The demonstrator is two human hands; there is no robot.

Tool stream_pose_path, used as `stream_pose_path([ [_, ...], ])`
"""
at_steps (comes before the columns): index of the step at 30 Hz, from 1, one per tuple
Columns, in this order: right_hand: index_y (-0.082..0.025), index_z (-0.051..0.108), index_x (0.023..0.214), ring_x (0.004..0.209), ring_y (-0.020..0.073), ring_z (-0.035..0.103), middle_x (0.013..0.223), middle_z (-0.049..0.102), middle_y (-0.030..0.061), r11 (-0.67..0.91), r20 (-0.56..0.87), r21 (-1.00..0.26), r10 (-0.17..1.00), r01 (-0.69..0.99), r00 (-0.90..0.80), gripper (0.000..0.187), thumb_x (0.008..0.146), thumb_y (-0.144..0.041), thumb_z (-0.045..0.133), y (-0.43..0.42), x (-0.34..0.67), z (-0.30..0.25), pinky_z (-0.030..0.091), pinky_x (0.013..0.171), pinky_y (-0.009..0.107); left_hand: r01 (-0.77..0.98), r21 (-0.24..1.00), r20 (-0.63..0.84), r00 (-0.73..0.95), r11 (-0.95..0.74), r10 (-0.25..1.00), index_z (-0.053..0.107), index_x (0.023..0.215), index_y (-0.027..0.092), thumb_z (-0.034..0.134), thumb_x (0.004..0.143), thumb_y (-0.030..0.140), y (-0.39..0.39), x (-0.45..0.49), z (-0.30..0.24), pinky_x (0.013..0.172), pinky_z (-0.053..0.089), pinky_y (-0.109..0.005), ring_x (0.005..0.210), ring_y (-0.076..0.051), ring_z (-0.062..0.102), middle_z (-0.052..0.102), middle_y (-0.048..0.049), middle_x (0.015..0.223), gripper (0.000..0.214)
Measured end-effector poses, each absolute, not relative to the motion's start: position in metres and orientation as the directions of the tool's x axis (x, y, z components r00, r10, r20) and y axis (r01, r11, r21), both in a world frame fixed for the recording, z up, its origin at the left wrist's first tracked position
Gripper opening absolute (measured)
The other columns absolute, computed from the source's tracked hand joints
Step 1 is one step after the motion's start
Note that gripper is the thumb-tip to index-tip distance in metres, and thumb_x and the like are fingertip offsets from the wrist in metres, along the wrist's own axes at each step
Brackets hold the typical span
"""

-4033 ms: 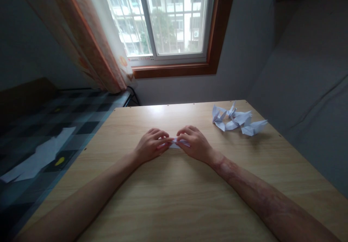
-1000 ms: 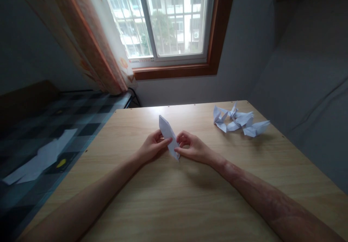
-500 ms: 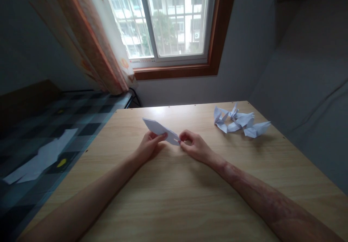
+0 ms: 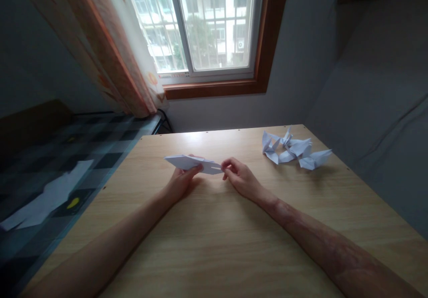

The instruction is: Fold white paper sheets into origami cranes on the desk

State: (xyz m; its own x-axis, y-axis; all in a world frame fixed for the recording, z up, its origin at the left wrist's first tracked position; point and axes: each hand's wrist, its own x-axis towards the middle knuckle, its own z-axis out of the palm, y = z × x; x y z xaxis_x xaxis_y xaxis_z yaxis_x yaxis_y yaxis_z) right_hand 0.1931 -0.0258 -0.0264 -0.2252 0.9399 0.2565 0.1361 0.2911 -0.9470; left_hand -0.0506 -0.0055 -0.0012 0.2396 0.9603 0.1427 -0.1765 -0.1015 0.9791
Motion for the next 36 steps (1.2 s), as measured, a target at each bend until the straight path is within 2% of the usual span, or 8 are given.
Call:
stream_pose_path([
  [7, -0.023, 0.074, 0.102, 0.088, 0.0209, 0.070, 0.093, 0.075, 0.0025, 0.272, 0.267, -0.962, 0.952, 0.012, -0.153, 0.015, 0.095, -0.036, 0.074, -0.017, 0.198, -0.031, 0.053, 0.084, 0.034, -0.133, 0.984, 0.153, 0.278, -0.120, 0.948, 0.066, 0.096, 0.018, 0.086, 0.085, 0.038, -0.005, -0.054, -0.001, 0.088, 0.048, -0.031, 0.092, -0.020, 0.062, 0.069, -0.0015, 0.090, 0.030],
  [11, -0.024, 0.072, 0.111, 0.096, 0.0211, 0.069, 0.103, 0.074, 0.0032, 0.297, 0.304, -0.953, 0.929, -0.068, -0.210, 0.019, 0.095, -0.034, 0.075, -0.023, 0.199, -0.026, 0.054, 0.087, 0.033, -0.115, 0.991, 0.102, 0.334, -0.067, 0.937, 0.061, 0.092, 0.019, 0.089, 0.084, 0.038, -0.008, -0.054, -0.001, 0.081, 0.048, -0.027, 0.086, -0.017, 0.061, 0.066, 0.0001, 0.086, 0.035],
  [17, -0.025, 0.074, 0.113, 0.103, 0.0237, 0.068, 0.110, 0.075, 0.0059, 0.482, 0.409, -0.868, 0.829, 0.119, -0.380, 0.019, 0.102, -0.039, 0.074, -0.041, 0.196, -0.002, 0.056, 0.099, 0.039, -0.104, 0.994, 0.044, 0.518, 0.012, 0.854, 0.067, 0.101, 0.017, 0.093, 0.083, 0.041, -0.015, -0.051, -0.004, 0.079, 0.056, -0.029, 0.084, -0.019, 0.071, 0.074, -0.0041, 0.090, 0.040],
  [20, -0.025, 0.077, 0.105, 0.098, 0.0254, 0.070, 0.105, 0.077, 0.0076, 0.504, 0.416, -0.850, 0.822, 0.155, -0.390, 0.021, 0.102, -0.046, 0.075, -0.043, 0.193, 0.000, 0.060, 0.092, 0.041, -0.046, 0.999, 0.027, 0.590, 0.001, 0.807, 0.071, 0.101, 0.015, 0.093, 0.085, 0.045, -0.018, -0.051, -0.002, 0.076, 0.059, -0.030, 0.081, -0.021, 0.075, 0.076, -0.0063, 0.089, 0.040],
  [24, -0.024, 0.079, 0.102, 0.093, 0.0252, 0.070, 0.099, 0.077, 0.0078, 0.447, 0.366, -0.876, 0.861, 0.181, -0.353, 0.026, 0.101, -0.050, 0.075, -0.041, 0.192, -0.009, 0.061, 0.078, 0.037, -0.004, 0.999, 0.034, 0.577, -0.039, 0.816, 0.075, 0.096, 0.014, 0.092, 0.085, 0.048, -0.021, -0.049, 0.003, 0.073, 0.061, -0.031, 0.078, -0.022, 0.075, 0.078, -0.0068, 0.087, 0.040],
  [28, -0.024, 0.073, 0.109, 0.090, 0.0214, 0.069, 0.096, 0.075, 0.0043, 0.426, 0.379, -0.901, 0.867, 0.087, -0.323, 0.025, 0.098, -0.045, 0.080, -0.039, 0.192, -0.016, 0.060, 0.084, 0.036, 0.041, 0.997, 0.035, 0.547, -0.068, 0.837, 0.081, 0.093, 0.012, 0.086, 0.090, 0.053, -0.021, -0.048, 0.007, 0.071, 0.062, -0.031, 0.077, -0.022, 0.074, 0.081, -0.0106, 0.089, 0.042],
  [32, -0.025, 0.062, 0.124, 0.083, 0.0184, 0.069, 0.088, 0.073, -0.0009, 0.256, 0.244, -0.966, 0.864, -0.033, -0.441, 0.041, 0.096, -0.046, 0.083, -0.041, 0.192, -0.014, 0.056, 0.076, 0.030, 0.096, 0.994, -0.009, 0.598, -0.060, 0.801, 0.081, 0.089, 0.011, 0.085, 0.091, 0.057, -0.021, -0.049, 0.011, 0.060, 0.054, -0.027, 0.065, -0.018, 0.070, 0.078, -0.0093, 0.078, 0.046],
  [36, -0.020, 0.070, 0.107, 0.078, 0.0165, 0.065, 0.087, 0.073, 0.0009, 0.190, 0.158, -0.982, 0.854, 0.014, -0.496, 0.036, 0.095, -0.052, 0.083, -0.043, 0.190, -0.008, 0.049, 0.068, 0.027, 0.144, 0.988, -0.040, 0.621, -0.063, 0.783, 0.077, 0.081, 0.011, 0.083, 0.091, 0.061, -0.022, -0.050, 0.012, 0.052, 0.045, -0.023, 0.055, -0.013, 0.061, 0.069, -0.0041, 0.063, 0.051],
])
